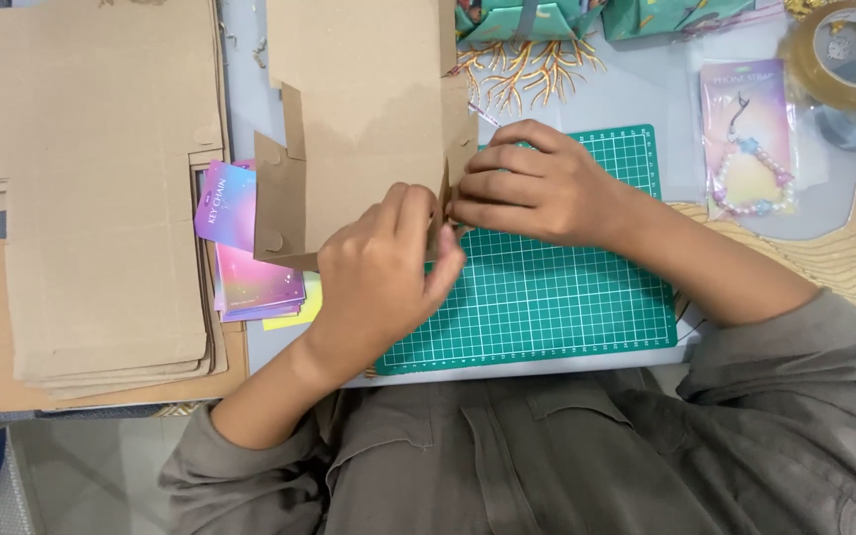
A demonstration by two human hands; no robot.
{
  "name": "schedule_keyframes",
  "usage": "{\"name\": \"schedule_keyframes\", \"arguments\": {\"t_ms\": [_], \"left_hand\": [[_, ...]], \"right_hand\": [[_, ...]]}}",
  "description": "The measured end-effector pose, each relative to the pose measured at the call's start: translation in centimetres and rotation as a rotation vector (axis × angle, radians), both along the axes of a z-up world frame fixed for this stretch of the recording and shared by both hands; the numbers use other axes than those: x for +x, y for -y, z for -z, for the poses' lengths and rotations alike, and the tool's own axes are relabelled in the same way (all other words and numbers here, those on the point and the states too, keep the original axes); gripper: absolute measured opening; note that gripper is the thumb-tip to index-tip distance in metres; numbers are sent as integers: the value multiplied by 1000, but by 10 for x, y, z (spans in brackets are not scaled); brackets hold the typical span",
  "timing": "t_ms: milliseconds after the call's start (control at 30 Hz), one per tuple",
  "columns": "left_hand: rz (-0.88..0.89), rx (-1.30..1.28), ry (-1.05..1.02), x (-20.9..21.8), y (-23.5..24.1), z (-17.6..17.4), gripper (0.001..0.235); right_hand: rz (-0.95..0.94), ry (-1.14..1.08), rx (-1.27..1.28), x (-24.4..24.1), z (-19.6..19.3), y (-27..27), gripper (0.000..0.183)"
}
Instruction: The person assembles a flat cardboard box by folding along pre-scored lines and interlocking tabs to form a rectangular container. The person folds the side walls, then secures the bottom flaps by inserting tabs into slots, completing the box assembly.
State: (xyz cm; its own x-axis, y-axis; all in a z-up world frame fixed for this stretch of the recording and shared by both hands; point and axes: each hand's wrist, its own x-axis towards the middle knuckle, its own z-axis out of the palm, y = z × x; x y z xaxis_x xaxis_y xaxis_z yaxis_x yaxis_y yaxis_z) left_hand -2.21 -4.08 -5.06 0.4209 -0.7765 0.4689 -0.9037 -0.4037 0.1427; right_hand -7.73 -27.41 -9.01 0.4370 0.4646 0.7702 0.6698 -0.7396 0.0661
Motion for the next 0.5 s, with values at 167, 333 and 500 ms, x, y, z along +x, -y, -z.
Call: {"name": "schedule_keyframes", "arguments": {"t_ms": [167,333,500], "left_hand": [[130,93,-345,-19,-26,-29,18],[143,130,-365,-14,-30,-17,23],[144,10,-706,11,-24,-15,29]], "right_hand": [[-90,-42,-14,-12,-5,-13,8],[-149,29,-93,-9,-13,-19,12],[-116,-43,15,-8,-13,-3,18]]}}
